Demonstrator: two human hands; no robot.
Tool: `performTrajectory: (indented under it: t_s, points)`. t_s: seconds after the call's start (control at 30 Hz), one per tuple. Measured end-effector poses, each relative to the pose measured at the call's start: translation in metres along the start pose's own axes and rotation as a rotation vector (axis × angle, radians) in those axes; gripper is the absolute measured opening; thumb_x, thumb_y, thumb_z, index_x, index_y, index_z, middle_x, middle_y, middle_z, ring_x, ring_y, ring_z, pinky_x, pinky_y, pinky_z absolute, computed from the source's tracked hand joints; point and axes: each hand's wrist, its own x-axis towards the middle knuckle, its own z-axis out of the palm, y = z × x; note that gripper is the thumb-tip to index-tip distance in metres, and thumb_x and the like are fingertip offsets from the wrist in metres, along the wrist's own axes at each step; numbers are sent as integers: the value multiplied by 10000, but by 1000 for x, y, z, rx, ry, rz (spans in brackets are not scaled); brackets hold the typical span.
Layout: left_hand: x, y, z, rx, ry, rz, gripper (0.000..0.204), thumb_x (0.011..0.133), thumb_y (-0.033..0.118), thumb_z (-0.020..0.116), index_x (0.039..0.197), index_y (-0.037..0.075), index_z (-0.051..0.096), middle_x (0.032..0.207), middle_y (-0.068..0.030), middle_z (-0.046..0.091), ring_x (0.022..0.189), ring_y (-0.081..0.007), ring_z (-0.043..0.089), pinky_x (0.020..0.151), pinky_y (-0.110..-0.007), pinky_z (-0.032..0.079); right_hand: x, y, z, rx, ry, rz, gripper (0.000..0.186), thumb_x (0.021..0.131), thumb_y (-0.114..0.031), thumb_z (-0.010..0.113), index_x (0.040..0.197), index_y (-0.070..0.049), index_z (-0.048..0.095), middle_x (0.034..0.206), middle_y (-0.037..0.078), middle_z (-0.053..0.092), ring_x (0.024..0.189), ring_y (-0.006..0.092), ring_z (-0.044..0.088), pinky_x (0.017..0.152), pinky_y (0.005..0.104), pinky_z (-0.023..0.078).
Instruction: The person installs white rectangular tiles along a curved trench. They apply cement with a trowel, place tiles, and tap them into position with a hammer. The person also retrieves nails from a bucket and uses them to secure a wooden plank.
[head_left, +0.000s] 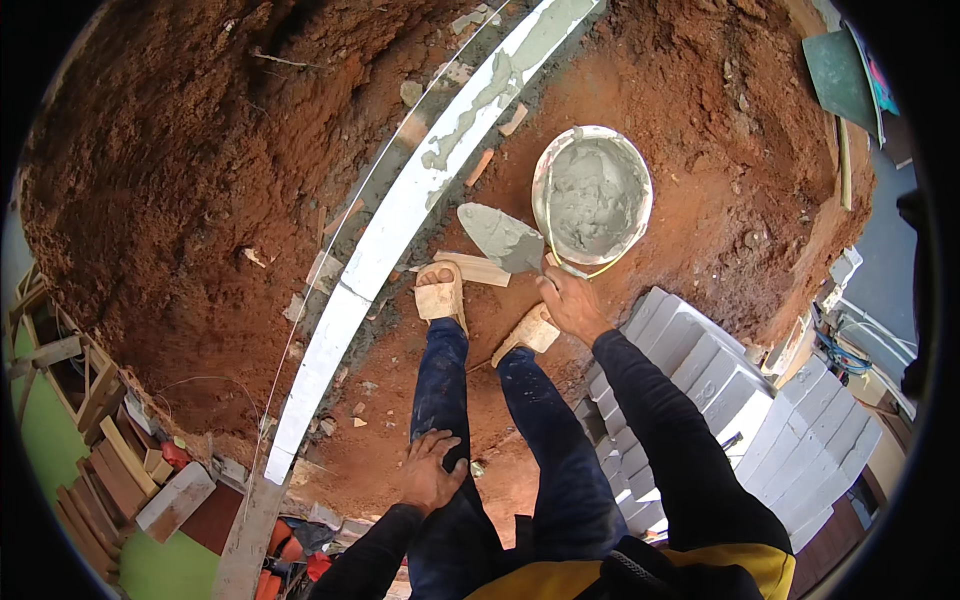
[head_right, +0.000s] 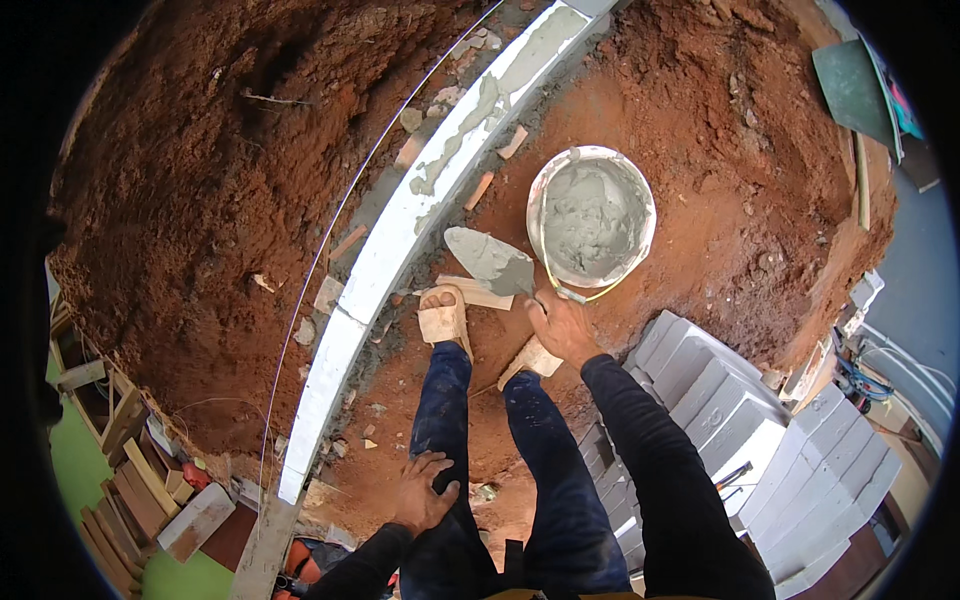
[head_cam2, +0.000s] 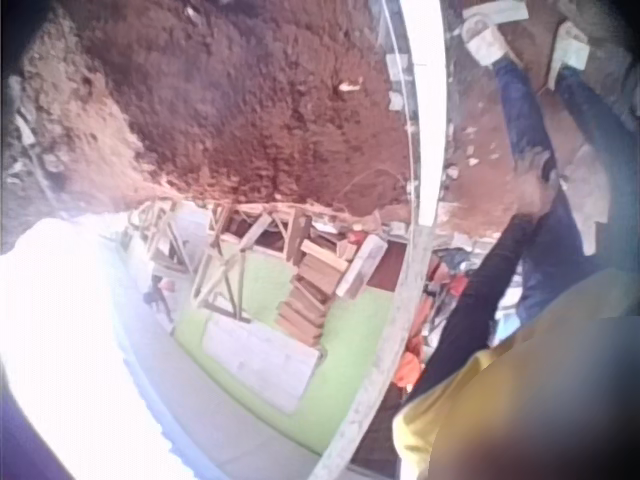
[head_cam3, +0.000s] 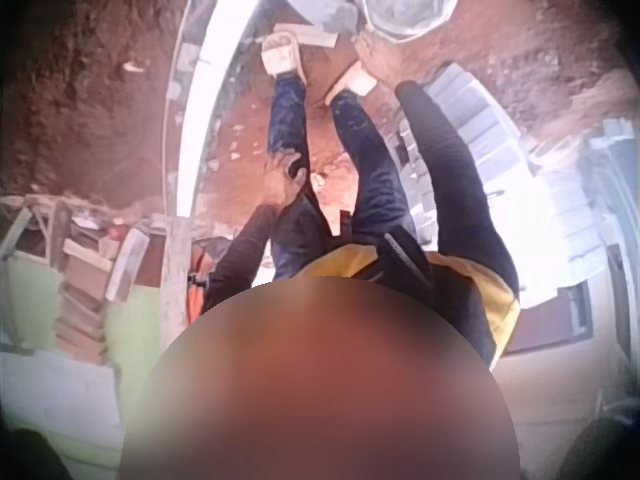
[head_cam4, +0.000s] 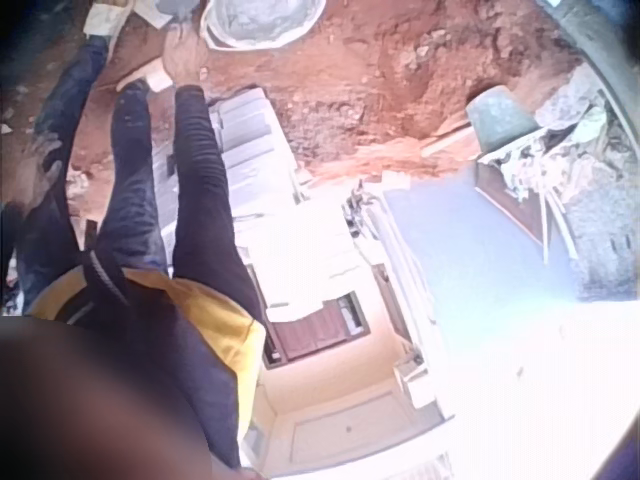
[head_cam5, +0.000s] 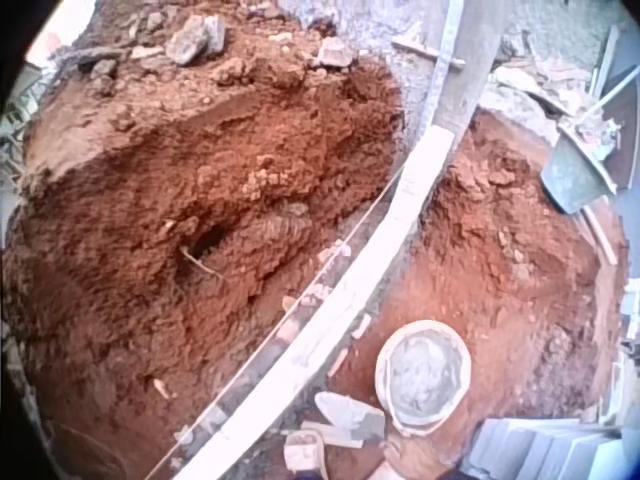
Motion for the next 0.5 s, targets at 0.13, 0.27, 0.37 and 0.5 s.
performTrajectory:
  t_s: [0.13,0.27,0.37,0.5]
  points:
    - [-2,4,-2,-35,22,1,476,887,327,771,1319,132,735,1472,-82,636,1446,-338,498,1230,-503,364,13,-6,12,128,224,-183,316,1046,-319,652,1144,-38,547,1033,209,621,952,467,666,789,560,527]
    - [-5,-1,-1,-17,88,50,473,850,296,814,1277,105,748,1423,-123,665,1399,-376,551,1167,-521,428,82,-18,78,200,390,-259,316,1040,-283,680,1178,-26,558,1047,214,599,948,465,656,808,539,533]
    - [-5,-5,2,-21,151,80,454,821,262,837,1235,92,759,1369,-136,694,1360,-393,588,1142,-520,453,117,-8,133,128,485,-287,319,1040,-253,679,1217,-12,566,1085,224,573,966,470,648,821,537,536]
    - [-11,-3,6,-22,164,82,426,830,249,830,1218,90,755,1359,-132,695,1347,-396,595,1135,-506,457,54,17,161,78,328,-211,371,1047,-269,670,1260,13,559,1133,249,562,1022,475,639,838,536,541]
